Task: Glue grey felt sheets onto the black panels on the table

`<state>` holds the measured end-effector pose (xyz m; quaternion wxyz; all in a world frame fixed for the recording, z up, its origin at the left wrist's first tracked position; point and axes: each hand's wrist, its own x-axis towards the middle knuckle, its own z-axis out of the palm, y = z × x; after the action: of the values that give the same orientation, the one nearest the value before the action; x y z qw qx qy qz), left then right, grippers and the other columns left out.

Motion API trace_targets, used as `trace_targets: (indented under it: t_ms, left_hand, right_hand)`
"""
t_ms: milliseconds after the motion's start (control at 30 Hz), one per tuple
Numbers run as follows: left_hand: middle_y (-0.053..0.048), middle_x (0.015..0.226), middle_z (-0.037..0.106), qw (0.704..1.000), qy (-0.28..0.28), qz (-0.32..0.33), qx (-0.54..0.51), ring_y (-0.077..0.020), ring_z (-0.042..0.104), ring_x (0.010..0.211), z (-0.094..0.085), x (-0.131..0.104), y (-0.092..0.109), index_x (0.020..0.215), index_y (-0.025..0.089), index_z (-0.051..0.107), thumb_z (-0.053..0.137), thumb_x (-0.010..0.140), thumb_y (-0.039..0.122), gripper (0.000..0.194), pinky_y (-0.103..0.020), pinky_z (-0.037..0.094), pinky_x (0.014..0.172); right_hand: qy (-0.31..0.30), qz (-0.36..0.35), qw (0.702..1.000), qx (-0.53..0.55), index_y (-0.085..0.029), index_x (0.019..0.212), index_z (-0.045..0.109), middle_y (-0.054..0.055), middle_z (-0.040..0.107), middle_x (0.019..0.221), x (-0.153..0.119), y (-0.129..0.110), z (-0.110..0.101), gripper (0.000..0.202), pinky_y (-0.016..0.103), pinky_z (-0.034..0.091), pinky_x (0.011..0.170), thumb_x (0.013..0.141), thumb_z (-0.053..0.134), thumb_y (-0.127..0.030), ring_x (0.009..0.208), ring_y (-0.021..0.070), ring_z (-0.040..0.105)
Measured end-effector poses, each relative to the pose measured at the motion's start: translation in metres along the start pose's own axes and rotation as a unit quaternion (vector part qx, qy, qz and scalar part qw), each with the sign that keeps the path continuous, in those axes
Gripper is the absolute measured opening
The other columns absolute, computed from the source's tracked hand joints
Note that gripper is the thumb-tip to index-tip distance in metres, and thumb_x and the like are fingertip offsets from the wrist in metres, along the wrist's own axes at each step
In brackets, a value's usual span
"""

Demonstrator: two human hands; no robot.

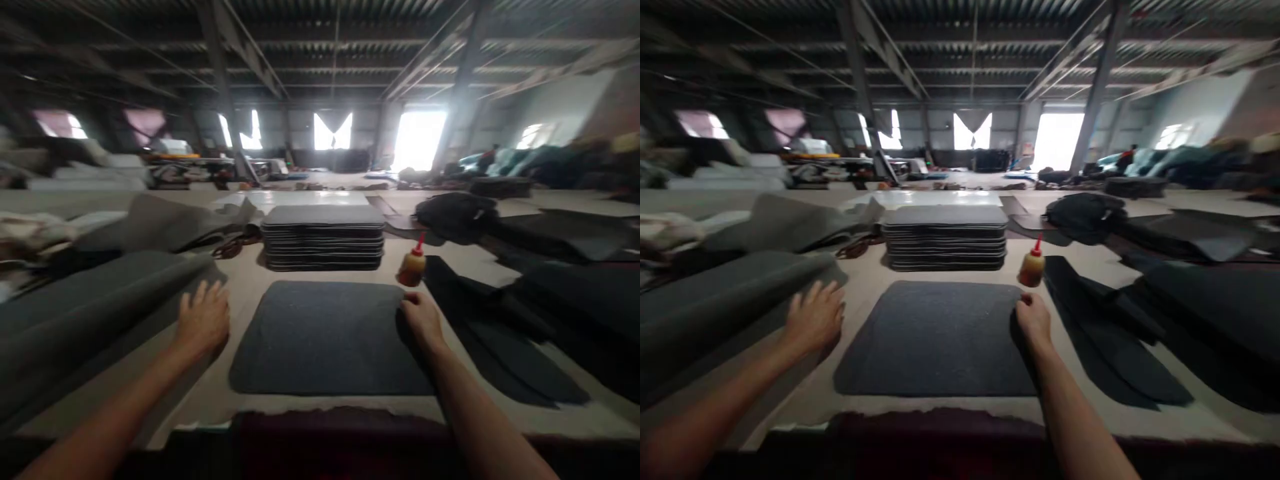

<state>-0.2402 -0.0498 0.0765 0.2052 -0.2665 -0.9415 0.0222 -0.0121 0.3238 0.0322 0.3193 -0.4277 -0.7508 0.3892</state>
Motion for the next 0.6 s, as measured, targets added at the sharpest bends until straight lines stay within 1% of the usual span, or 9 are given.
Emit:
trace_targets:
  t_ms: [33,100,167,267,333,367,433,500,600]
  left_hand:
    - [-0.016,0.149,0.043,1.000,-0.014,-0.009,0.009,-0.0375,0.029,0.143,-0.001,-0.004,-0.014,0.134,0.010,0.052,0.048,0.098,0.022,0.038,-0.061,0.023,0.117]
    - [-0.018,0.152,0.040,0.999,-0.033,-0.003,-0.002,-0.0377,0.022,0.147,-0.002,-0.004,-0.015,0.136,0.007,0.050,0.044,0.096,0.021,0.043,-0.059,0.020,0.119]
    - [-0.015,0.153,0.041,0.997,-0.054,0.046,-0.042,-0.0333,0.025,0.147,-0.001,0.000,0.010,0.139,0.009,0.049,0.044,0.096,0.026,0.046,-0.053,0.021,0.121]
    - [-0.005,0.155,0.040,0.975,-0.098,0.159,-0.119,-0.0202,0.030,0.146,0.004,-0.009,0.060,0.143,0.019,0.047,0.045,0.098,0.037,0.049,-0.033,0.024,0.122]
    - [-0.005,0.158,0.034,0.962,-0.124,0.191,-0.153,-0.0195,0.027,0.148,0.009,-0.020,0.081,0.147,0.020,0.043,0.040,0.100,0.043,0.052,-0.033,0.024,0.122]
    - [-0.005,0.160,0.031,0.957,-0.135,0.198,-0.165,-0.0205,0.024,0.149,0.012,-0.025,0.085,0.149,0.020,0.040,0.038,0.101,0.048,0.056,-0.035,0.023,0.123]
    - [-0.005,0.162,0.023,0.952,-0.152,0.195,-0.179,-0.0231,0.019,0.151,0.018,-0.029,0.081,0.153,0.022,0.034,0.036,0.099,0.059,0.065,-0.041,0.021,0.123]
    - [-0.005,0.162,0.022,0.953,-0.161,0.178,-0.183,-0.0247,0.020,0.150,0.022,-0.028,0.063,0.153,0.023,0.032,0.037,0.097,0.065,0.070,-0.045,0.021,0.123]
    - [-0.008,0.159,0.032,0.964,-0.149,0.135,-0.173,-0.0284,0.027,0.148,0.024,-0.019,0.029,0.150,0.023,0.039,0.040,0.099,0.056,0.061,-0.055,0.016,0.122]
  right_hand:
    - [-0.005,-0.001,1.000,-0.002,-0.012,0.104,0.070,0.014,0.071,0.095,0.005,0.005,0.002,0.042,0.040,0.049,0.085,0.070,0.052,-0.031,0.090,0.0304,0.065]
    - [-0.007,-0.009,1.000,-0.009,-0.013,0.104,0.071,0.016,0.071,0.098,0.010,0.013,0.004,0.045,0.042,0.049,0.085,0.069,0.054,-0.034,0.093,0.0322,0.065]
    - [-0.004,-0.013,1.000,-0.021,-0.013,0.103,0.071,0.016,0.071,0.100,0.009,0.016,0.003,0.045,0.042,0.049,0.083,0.069,0.054,-0.036,0.094,0.0332,0.066]
    - [-0.005,-0.011,0.999,-0.044,-0.015,0.105,0.071,0.015,0.072,0.097,0.006,0.016,-0.001,0.046,0.042,0.050,0.079,0.070,0.053,-0.038,0.090,0.0329,0.067]
    - [-0.008,-0.008,0.998,-0.059,-0.015,0.106,0.071,0.014,0.072,0.097,0.006,0.015,-0.002,0.047,0.042,0.050,0.078,0.070,0.053,-0.039,0.088,0.0329,0.067]
    - [-0.010,-0.010,0.998,-0.066,-0.016,0.106,0.071,0.014,0.072,0.098,0.006,0.014,-0.002,0.046,0.043,0.049,0.079,0.071,0.053,-0.039,0.089,0.0332,0.067]
    - [-0.013,-0.013,0.997,-0.077,-0.015,0.105,0.071,0.015,0.072,0.102,0.006,0.013,-0.002,0.045,0.043,0.049,0.082,0.072,0.053,-0.039,0.094,0.0339,0.067]
    - [-0.016,-0.017,0.996,-0.084,-0.015,0.105,0.071,0.015,0.072,0.104,0.007,0.013,-0.003,0.044,0.043,0.048,0.084,0.073,0.052,-0.039,0.096,0.0339,0.066]
    - [-0.015,-0.016,0.996,-0.091,-0.015,0.105,0.072,0.015,0.072,0.101,0.007,0.015,-0.002,0.043,0.043,0.048,0.083,0.074,0.053,-0.038,0.093,0.0333,0.066]
